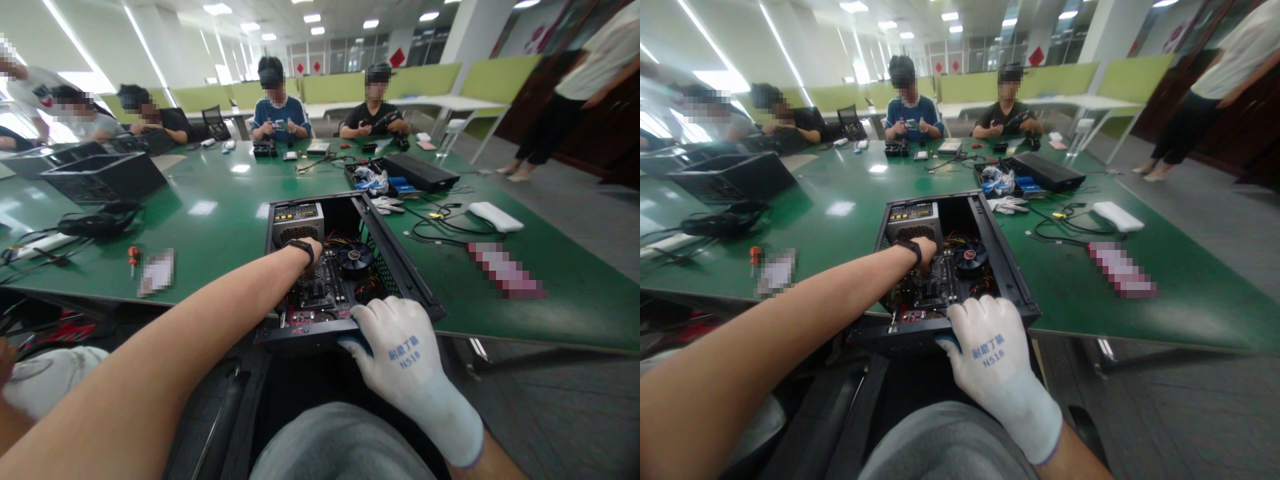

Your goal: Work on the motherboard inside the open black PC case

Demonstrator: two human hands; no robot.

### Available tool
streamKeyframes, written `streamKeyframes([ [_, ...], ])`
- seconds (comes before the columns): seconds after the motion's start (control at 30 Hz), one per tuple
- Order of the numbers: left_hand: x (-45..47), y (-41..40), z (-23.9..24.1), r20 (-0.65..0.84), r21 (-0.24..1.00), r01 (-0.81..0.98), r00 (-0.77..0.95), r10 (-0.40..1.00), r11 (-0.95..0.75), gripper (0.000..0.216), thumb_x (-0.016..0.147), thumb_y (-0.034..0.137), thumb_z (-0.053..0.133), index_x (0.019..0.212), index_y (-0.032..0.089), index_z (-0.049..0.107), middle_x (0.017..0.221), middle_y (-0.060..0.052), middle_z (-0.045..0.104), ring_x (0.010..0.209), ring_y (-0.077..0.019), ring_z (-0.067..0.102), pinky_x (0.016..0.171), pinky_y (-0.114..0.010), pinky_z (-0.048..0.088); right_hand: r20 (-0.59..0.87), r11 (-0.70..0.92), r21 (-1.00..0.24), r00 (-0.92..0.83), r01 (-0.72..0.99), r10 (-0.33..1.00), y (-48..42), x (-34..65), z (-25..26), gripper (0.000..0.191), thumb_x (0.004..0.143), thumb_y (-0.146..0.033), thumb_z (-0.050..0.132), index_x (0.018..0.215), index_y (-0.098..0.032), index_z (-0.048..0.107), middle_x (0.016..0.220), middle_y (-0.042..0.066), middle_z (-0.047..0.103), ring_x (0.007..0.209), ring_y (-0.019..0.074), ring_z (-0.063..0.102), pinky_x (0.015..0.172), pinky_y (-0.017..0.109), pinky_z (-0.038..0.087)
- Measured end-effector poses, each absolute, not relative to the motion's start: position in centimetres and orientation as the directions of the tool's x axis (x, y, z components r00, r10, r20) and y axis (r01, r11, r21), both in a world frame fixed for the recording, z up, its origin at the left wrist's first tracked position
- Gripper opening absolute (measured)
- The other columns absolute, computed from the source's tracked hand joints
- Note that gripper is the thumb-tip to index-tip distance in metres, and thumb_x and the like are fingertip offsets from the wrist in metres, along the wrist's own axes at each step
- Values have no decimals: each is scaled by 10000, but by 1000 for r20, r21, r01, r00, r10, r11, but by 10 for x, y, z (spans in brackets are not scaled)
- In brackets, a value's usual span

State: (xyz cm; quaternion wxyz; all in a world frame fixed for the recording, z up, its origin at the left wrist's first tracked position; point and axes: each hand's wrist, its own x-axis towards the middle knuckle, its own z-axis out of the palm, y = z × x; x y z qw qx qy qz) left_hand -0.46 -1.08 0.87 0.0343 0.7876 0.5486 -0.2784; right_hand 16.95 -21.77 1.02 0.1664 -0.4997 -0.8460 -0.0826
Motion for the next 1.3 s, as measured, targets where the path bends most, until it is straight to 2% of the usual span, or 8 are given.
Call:
streamKeyframes([
  [0.3,-5,-6,5,-491,-242,887,238,838,-394,648,442,227,910,1064,132,752,1104,-163,732,1022,-302,684,869,-308,550,376,481,-9,-443,876,814,-218,169,10,284,795,-456,682,948,-222,627,816,50,600,781,233,435,713,365,218],
  [0.5,-9,-5,2,-483,-241,888,239,842,-391,632,476,311,900,1075,174,753,1089,-135,741,985,-270,695,861,-287,546,380,481,-18,-439,877,814,-218,169,10,283,791,-453,686,942,-219,636,809,55,595,774,232,431,705,364,215],
  [0.67,-5,-9,9,-491,-236,885,248,835,-402,658,494,340,896,1104,146,744,1115,-161,728,1038,-300,677,889,-310,540,376,477,-14,-438,879,817,-218,170,9,293,792,-464,680,952,-222,639,807,54,590,774,235,432,703,366,214],
  [0.9,-6,-8,6,-487,-242,879,256,835,-411,627,462,303,906,1061,192,755,1098,-123,739,1026,-273,681,881,-281,533,374,473,-15,-433,881,820,-218,169,9,288,807,-467,662,955,-221,639,815,53,597,773,226,434,705,361,213],
  [1.03,-6,-6,5,-492,-239,874,267,829,-423,628,452,268,909,1052,164,757,1103,-138,736,1015,-275,685,881,-282,535,365,468,-19,-430,884,826,-218,169,10,293,805,-480,662,958,-232,635,828,54,602,784,240,439,709,363,220],
  [1.3,-9,-3,-2,-470,-198,897,266,842,-394,580,450,366,902,982,174,771,1038,-127,753,974,-278,694,875,-306,540,376,468,-9,-430,884,821,-218,168,12,282,802,-469,667,944,-227,640,806,55,598,770,234,438,697,362,207],
])
